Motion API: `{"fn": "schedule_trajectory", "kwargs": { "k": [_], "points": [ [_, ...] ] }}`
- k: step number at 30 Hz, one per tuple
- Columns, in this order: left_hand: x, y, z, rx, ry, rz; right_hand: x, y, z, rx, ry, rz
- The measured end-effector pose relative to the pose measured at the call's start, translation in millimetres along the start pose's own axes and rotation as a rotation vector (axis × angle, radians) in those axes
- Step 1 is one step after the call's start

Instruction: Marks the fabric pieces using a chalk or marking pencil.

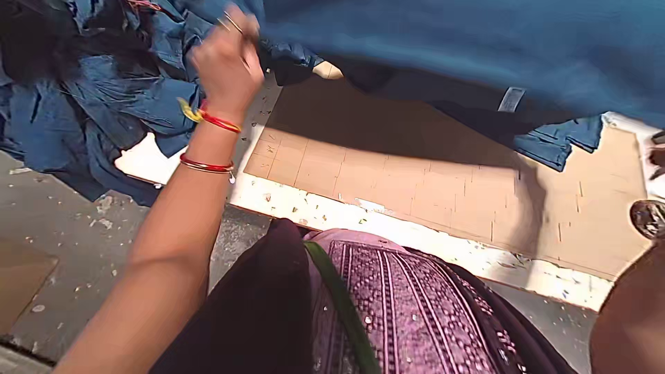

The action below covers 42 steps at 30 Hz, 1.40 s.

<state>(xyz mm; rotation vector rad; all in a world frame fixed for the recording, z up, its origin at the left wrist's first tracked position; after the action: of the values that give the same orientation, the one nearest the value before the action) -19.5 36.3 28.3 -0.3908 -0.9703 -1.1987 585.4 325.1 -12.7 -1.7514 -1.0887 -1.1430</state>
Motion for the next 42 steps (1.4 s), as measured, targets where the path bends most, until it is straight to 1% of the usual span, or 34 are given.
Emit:
{"fn": "schedule_trajectory", "kwargs": {
  "k": [1,2,3,4,5,6,7,8,9,10,11,13,14,15,16,17,18,19,20,22,23,24,25,26,27,28,30,33,35,39,42],
  "points": [
    [-30.0,-4.6,-22.4,-0.061,-0.159,0.023,-10.5,22.3,10.1,0.31,0.045,0.183],
    [-55.9,-10.3,-45.1,-0.161,-0.282,0.026,-17.1,33.4,13.4,0.449,0.051,0.254],
    [-72.4,-16.7,-65.5,-0.292,-0.313,0.014,-19.0,34.7,5.6,0.455,0.045,0.278],
    [-79.6,-24.2,-83.1,-0.418,-0.294,-0.006,-19.9,28.4,-13.7,0.342,0.047,0.277],
    [-79.2,-31.3,-99.1,-0.521,-0.271,-0.035,-22.7,17.1,-44.5,0.109,0.034,0.238],
    [-75.2,-37.0,-113.2,-0.606,-0.259,-0.061,-25.6,16.5,-65.5,-0.022,0.007,0.214],
    [-70.9,-42.2,-122.7,-0.684,-0.242,-0.07,-29.3,24.9,-72.9,-0.036,-0.022,0.214],
    [-68.3,-47.3,-129.4,-0.742,-0.235,-0.078,-36.0,46.2,-66.0,0.102,-0.026,0.269],
    [-66.7,-51.7,-135.6,-0.781,-0.25,-0.082,-44.3,77.0,-45.9,0.377,-0.101,0.425],
    [-65.4,-55.0,-141.3,-0.815,-0.27,-0.083,-52.1,93.7,-32.7,0.519,-0.167,0.574],
    [-64.5,-57.7,-147.4,-0.842,-0.287,-0.08,-56.1,97.6,-35.4,0.534,-0.204,0.673],
    [-60.2,-59.4,-157.5,-0.886,-0.298,-0.066,-57.4,91.2,-64.1,0.365,-0.24,0.781],
    [-57.4,-60.3,-158.6,-0.899,-0.303,-0.051,-58.6,89.8,-69.3,0.291,-0.263,0.752],
    [-53.9,-60.6,-159.3,-0.908,-0.316,-0.034,-62.5,89.4,-69.5,0.223,-0.249,0.672],
    [-51.4,-60.9,-160.2,-0.921,-0.33,-0.015,-68.3,94.6,-64.2,0.193,-0.251,0.618],
    [-52.2,-64.0,-161.8,-0.942,-0.336,0.002,-75.9,111.5,-47.3,0.253,-0.348,0.641],
    [-53.1,-66.1,-163.2,-0.961,-0.34,0.01,-82.2,123.7,-37.4,0.301,-0.396,0.678],
    [-53.4,-66.8,-164.4,-0.973,-0.336,0.01,-86.1,130.0,-35.1,0.342,-0.384,0.735],
    [-53.5,-66.1,-165.3,-0.975,-0.334,0.005,-89.2,137.3,-30.9,0.407,-0.383,0.768],
    [-53.3,-62.6,-165.4,-0.968,-0.344,-0.001,-94.4,157.7,-11.2,0.556,-0.513,0.832],
    [-52.6,-60.3,-164.9,-0.959,-0.36,-0.003,-92.6,157.5,-16.6,0.547,-0.505,0.839],
    [-50.7,-58.0,-165.1,-0.94,-0.379,-0.003,-86.9,145.8,-36.8,0.449,-0.406,0.782],
    [-47.6,-56.8,-166.4,-0.9,-0.412,-0.007,-79.9,123.2,-68.1,0.263,-0.187,0.678],
    [-45.1,-56.9,-167.7,-0.844,-0.455,-0.012,-73.5,112.4,-85.7,0.198,-0.142,0.586],
    [-44.7,-55.6,-167.5,-0.793,-0.487,-0.031,-67.9,117.6,-87.4,0.259,-0.193,0.55],
    [-46.6,-56.5,-168.1,-0.764,-0.491,-0.05,-67.3,133.7,-75.1,0.359,-0.25,0.526],
    [-53.9,-60.6,-171.2,-0.718,-0.488,-0.069,-66.2,155.6,-68.1,0.385,-0.23,0.498],
    [-61.3,-64.2,-177.1,-0.628,-0.479,-0.045,-72.5,162.2,-45.1,0.328,-0.32,0.484],
    [-59.1,-60.8,-179.4,-0.591,-0.469,-0.007,-79.3,161.1,-42.7,0.279,-0.345,0.453],
    [-60.4,-61.9,-182.3,-0.562,-0.481,0.048,-87.6,167.8,-44.0,0.175,-0.317,0.375],
    [-60.8,-60.4,-182.1,-0.506,-0.536,0.079,-86.2,168.0,-43.2,0.152,-0.271,0.261]
  ]
}}
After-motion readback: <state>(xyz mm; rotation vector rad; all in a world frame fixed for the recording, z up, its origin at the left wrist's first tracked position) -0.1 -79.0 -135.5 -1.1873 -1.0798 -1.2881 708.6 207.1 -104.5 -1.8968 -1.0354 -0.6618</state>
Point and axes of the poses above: each hand's wrist, its own z-axis towards the middle knuckle, its own x-axis out of the back of the hand, y = z × x, the point moved 5 cm from there along z, towards the middle knuckle, and after that the axes turned 2 degrees about x, right-handed, at the moved point
